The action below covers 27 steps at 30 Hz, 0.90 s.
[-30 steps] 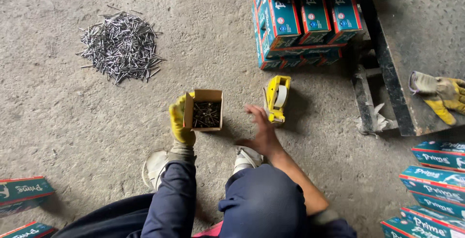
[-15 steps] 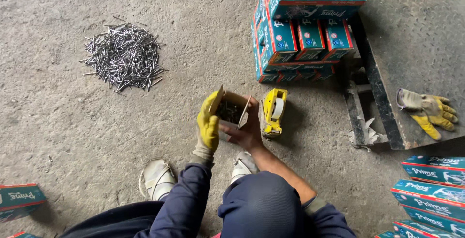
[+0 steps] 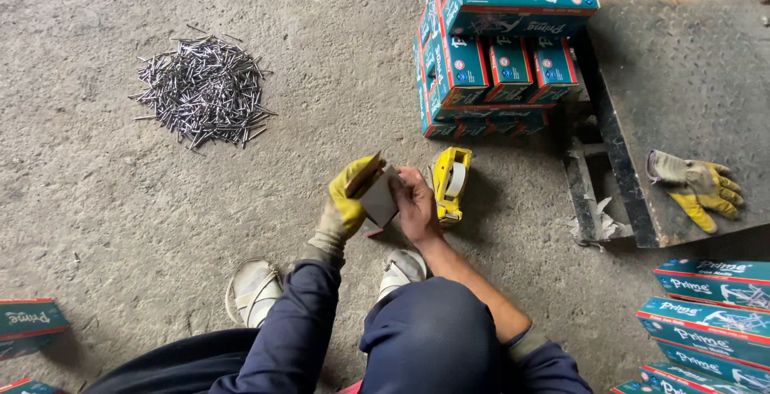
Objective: The person places loose iron nails into a cardboard box by hand and seals the box using a handheld tape dispenser. The packed box is then placed onto a stack of similar boxes on a metal platform.
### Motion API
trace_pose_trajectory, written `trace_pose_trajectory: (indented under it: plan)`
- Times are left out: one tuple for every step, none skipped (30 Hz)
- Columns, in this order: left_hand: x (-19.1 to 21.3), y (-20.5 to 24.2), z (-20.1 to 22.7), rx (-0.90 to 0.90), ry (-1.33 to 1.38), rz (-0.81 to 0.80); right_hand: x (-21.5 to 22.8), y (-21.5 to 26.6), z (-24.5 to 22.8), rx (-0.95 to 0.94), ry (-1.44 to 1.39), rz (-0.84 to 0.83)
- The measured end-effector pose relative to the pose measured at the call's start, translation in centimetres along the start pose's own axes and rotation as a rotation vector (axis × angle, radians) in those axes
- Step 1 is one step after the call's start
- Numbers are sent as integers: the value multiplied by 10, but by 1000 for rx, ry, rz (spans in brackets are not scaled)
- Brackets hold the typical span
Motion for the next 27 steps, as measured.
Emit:
trace_pose_trajectory:
  plan:
    - [0,-2,-8,-23,69,-54,7,-1,7,14,44,150]
    - [0,8,-17,-30,70,-55,6,-2,8,20,44,148]
    - [4,16,-26,-42,199,2,8,-4,14,-59,-70,160]
    - [7,24,-36,-53,328,58,9,-5,21,-137,-184,170]
    - [40,21,-68,-47,328,55,11,-6,36,-141,-185,175]
    - [74,17,-88,-276,-207,15,13,-8,55,-190,-148,167]
    - [96,20,-112,-493,-737,-34,18,-5,74,-245,-107,164]
    - [74,21,-93,-483,-729,-43,19,-3,72,-254,-103,175]
    - [54,17,-74,-446,-688,-102,18,-7,72,-302,-121,200]
    - [33,13,-54,-410,-646,-160,17,-10,72,-350,-138,224]
    - [19,9,-30,-410,-650,-157,12,-12,69,-350,-140,220]
    - [0,6,-9,-359,-591,-243,9,-14,66,-348,-203,263]
    - [-18,5,11,-303,-533,-331,7,-13,64,-351,-268,309]
    - [-13,3,21,-297,-537,-332,-1,-10,51,-356,-273,309]
    - [-5,-4,22,-105,-447,-319,-8,-13,34,-277,-394,310]
    - [3,-10,22,86,-354,-302,-15,-15,16,-195,-514,309]
    - [0,-8,24,88,-352,-308,-12,-18,19,-195,-513,315]
    - [-1,-8,27,71,-332,-271,-8,-20,21,-173,-574,336]
    - [-1,-10,33,48,-316,-229,-7,-26,22,-147,-638,349]
    - [1,-13,26,45,-318,-231,-6,-29,21,-144,-640,349]
    - [5,-12,24,-23,-338,-195,-8,-28,20,-157,-528,334]
    - [9,-11,23,-91,-357,-160,-10,-28,19,-170,-417,319]
    - [4,-5,18,-94,-356,-165,-12,-19,25,-166,-417,323]
    - [9,0,20,-161,-413,-8,-15,-12,27,-149,-234,315]
    - [13,4,22,-235,-468,151,-19,-8,30,-127,-52,304]
    - [8,4,10,-244,-467,148,-14,-11,31,-118,-54,306]
    - [12,15,3,-275,-634,287,-13,-8,33,-122,11,289]
Point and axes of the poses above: each hand's wrist, its own y-axis away from the middle knuckle, its own x-axis out of the back of the hand, z = x × y, the point moved 6 cm from there along -y, towards the middle knuckle, and after that the axes turned 7 degrees about -x, right-handed, at the moved point
